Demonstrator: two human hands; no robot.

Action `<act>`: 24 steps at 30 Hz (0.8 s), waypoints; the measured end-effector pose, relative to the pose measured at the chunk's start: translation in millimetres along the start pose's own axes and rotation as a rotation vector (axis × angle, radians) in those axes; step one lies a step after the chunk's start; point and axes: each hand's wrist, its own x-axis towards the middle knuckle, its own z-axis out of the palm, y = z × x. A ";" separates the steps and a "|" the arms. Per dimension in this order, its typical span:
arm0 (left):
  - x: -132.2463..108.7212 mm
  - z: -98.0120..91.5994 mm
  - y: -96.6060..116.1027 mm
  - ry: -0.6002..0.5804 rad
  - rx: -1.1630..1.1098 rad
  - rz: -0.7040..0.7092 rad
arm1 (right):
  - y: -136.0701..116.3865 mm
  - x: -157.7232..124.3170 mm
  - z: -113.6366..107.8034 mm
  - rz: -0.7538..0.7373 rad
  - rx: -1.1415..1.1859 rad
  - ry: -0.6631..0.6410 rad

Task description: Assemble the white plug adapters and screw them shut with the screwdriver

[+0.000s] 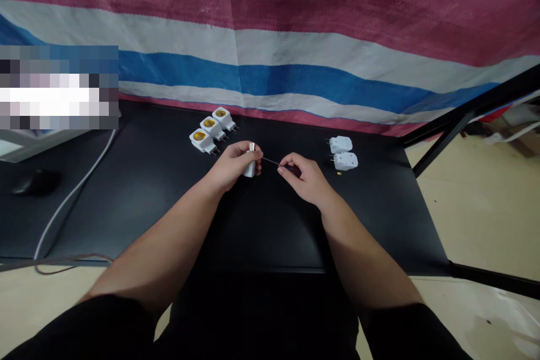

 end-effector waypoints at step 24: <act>-1.6 1.2 2.2 0.010 0.011 -0.004 | -0.9 0.6 0.3 -0.010 0.019 0.022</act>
